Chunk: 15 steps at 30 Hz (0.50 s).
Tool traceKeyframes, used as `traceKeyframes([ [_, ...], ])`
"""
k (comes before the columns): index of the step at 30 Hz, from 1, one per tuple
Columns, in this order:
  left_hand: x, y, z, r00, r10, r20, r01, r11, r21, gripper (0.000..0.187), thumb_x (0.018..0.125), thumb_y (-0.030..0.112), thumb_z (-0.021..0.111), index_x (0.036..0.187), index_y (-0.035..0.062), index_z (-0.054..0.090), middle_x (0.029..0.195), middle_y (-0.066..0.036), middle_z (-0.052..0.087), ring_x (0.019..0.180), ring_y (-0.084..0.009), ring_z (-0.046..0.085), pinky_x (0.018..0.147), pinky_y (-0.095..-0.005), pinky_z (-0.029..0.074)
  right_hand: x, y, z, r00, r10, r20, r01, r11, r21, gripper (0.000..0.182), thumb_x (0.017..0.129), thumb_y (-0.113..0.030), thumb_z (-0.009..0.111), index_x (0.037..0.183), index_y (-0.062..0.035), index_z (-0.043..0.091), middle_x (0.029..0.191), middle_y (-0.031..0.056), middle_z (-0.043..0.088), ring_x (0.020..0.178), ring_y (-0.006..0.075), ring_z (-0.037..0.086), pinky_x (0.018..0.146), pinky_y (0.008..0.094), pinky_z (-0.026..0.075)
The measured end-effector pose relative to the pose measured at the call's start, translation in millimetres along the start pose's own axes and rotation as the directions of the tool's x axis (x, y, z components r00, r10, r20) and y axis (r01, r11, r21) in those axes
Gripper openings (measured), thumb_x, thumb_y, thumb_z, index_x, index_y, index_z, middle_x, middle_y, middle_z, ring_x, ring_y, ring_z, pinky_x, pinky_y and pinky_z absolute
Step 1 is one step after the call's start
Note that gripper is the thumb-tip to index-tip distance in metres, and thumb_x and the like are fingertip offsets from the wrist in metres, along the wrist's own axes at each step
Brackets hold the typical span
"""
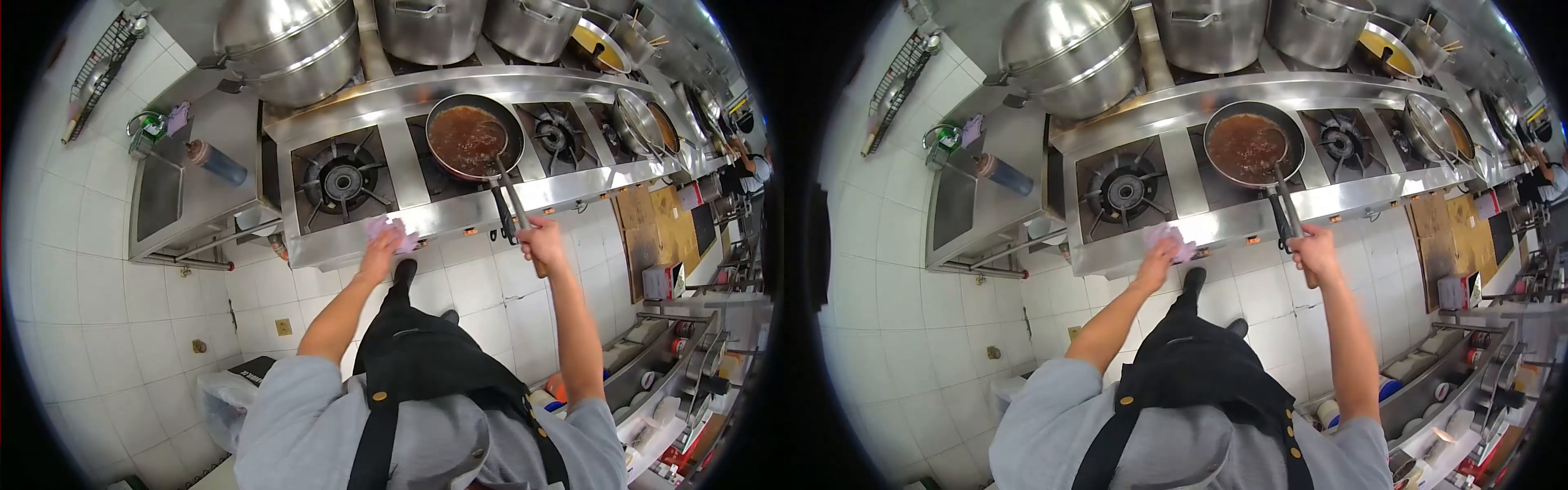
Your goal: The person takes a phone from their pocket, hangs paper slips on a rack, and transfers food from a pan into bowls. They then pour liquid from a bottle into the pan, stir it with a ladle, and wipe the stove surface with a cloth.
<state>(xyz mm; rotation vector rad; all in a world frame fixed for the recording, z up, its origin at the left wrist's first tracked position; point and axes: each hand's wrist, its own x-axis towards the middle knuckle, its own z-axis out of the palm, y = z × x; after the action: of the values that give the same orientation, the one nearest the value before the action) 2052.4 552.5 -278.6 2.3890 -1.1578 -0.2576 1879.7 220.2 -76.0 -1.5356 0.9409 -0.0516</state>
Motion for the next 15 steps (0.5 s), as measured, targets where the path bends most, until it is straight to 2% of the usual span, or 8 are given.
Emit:
traceKeyframes([
  [1,-15.7,-11.4,-12.0,0.999,-0.036,-0.032,0.035,0.999,-0.013,0.051,0.081,-0.001,0.057,0.130,0.0135,0.054,0.143,-0.013,0.041,0.133,-0.0351,0.036,0.110,-0.0452,0.031,-5.3,-1.7,8.9,0.997,-0.053,-0.061,0.046,0.993,-0.106,0.036,0.075,0.001,0.062,0.110,0.0061,0.061,0.059,0.0009,0.051,0.045,0.0080,0.049,0.037,0.0255,0.038],
  [2,-33.3,-23.6,-25.0,0.995,-0.075,-0.063,0.073,0.997,-0.027,0.052,0.079,-0.002,0.056,0.128,0.0145,0.056,0.142,-0.012,0.041,0.132,-0.0343,0.038,0.108,-0.0455,0.033,-14.8,-10.4,16.6,0.986,-0.137,-0.096,0.100,0.942,-0.321,0.043,0.070,-0.001,0.060,0.112,0.0085,0.059,0.060,0.0105,0.059,0.048,0.0204,0.058,0.044,0.0346,0.047],
  [3,-48.8,-40.7,-34.2,0.991,-0.097,-0.088,0.100,0.995,0.024,0.052,0.077,-0.003,0.058,0.127,0.0140,0.057,0.139,-0.013,0.044,0.130,-0.0346,0.040,0.107,-0.0442,0.035,-16.1,-4.6,20.4,0.984,-0.150,-0.094,0.112,0.940,-0.322,0.043,0.070,-0.001,0.060,0.112,0.0085,0.059,0.060,0.0105,0.059,0.048,0.0204,0.058,0.044,0.0346,0.047],
  [5,-72.5,-70.6,-57.4,0.980,-0.157,-0.119,0.167,0.983,0.078,0.052,0.074,-0.004,0.060,0.124,0.0127,0.059,0.134,-0.015,0.048,0.126,-0.0351,0.043,0.105,-0.0428,0.037,-14.2,11.7,34.1,0.862,-0.502,-0.065,0.294,0.601,-0.743,0.055,0.065,-0.003,0.059,0.119,0.0058,0.055,0.073,0.0244,0.066,0.063,0.0383,0.065,0.061,0.0443,0.053],
  [6,-82.9,-82.1,-70.2,0.973,-0.196,-0.123,0.206,0.975,0.079,0.052,0.073,-0.004,0.061,0.123,0.0120,0.060,0.132,-0.015,0.049,0.124,-0.0354,0.044,0.105,-0.0426,0.038,-20.5,6.0,42.8,0.905,-0.416,-0.083,0.222,0.630,-0.744,0.057,0.066,-0.003,0.057,0.122,0.0046,0.054,0.083,0.0291,0.065,0.079,0.0454,0.063,0.074,0.0474,0.052],
  [9,-108.3,-124.5,-96.2,0.949,-0.254,-0.188,0.275,0.957,0.094,0.049,0.069,-0.004,0.064,0.116,0.0093,0.063,0.124,-0.015,0.055,0.120,-0.0345,0.047,0.103,-0.0417,0.039,-20.9,15.5,73.1,0.806,-0.572,-0.149,0.284,0.596,-0.751,0.048,0.067,-0.003,0.058,0.115,0.0040,0.056,0.090,0.0286,0.065,0.084,0.0428,0.064,0.076,0.0468,0.052],
  [12,-143.3,-165.6,-111.6,0.891,-0.357,-0.279,0.375,0.927,0.011,0.042,0.069,-0.003,0.065,0.110,0.0072,0.066,0.111,-0.016,0.062,0.112,-0.0343,0.053,0.099,-0.0413,0.042,-9.6,12.6,104.9,0.845,-0.505,-0.176,0.191,0.592,-0.783,0.051,0.068,-0.002,0.057,0.119,0.0001,0.054,0.094,0.0272,0.063,0.087,0.0438,0.063,0.077,0.0491,0.051],
  [15,-206.7,-206.9,-116.6,0.693,-0.602,-0.397,0.486,0.796,-0.360,0.037,0.071,0.003,0.069,0.108,0.0005,0.064,0.102,-0.016,0.066,0.096,-0.0295,0.063,0.088,-0.0359,0.049,14.6,29.1,135.5,0.832,-0.516,-0.203,0.154,0.567,-0.809,0.058,0.068,-0.003,0.058,0.126,-0.0041,0.050,0.092,0.0256,0.063,0.087,0.0440,0.063,0.077,0.0520,0.050],
])
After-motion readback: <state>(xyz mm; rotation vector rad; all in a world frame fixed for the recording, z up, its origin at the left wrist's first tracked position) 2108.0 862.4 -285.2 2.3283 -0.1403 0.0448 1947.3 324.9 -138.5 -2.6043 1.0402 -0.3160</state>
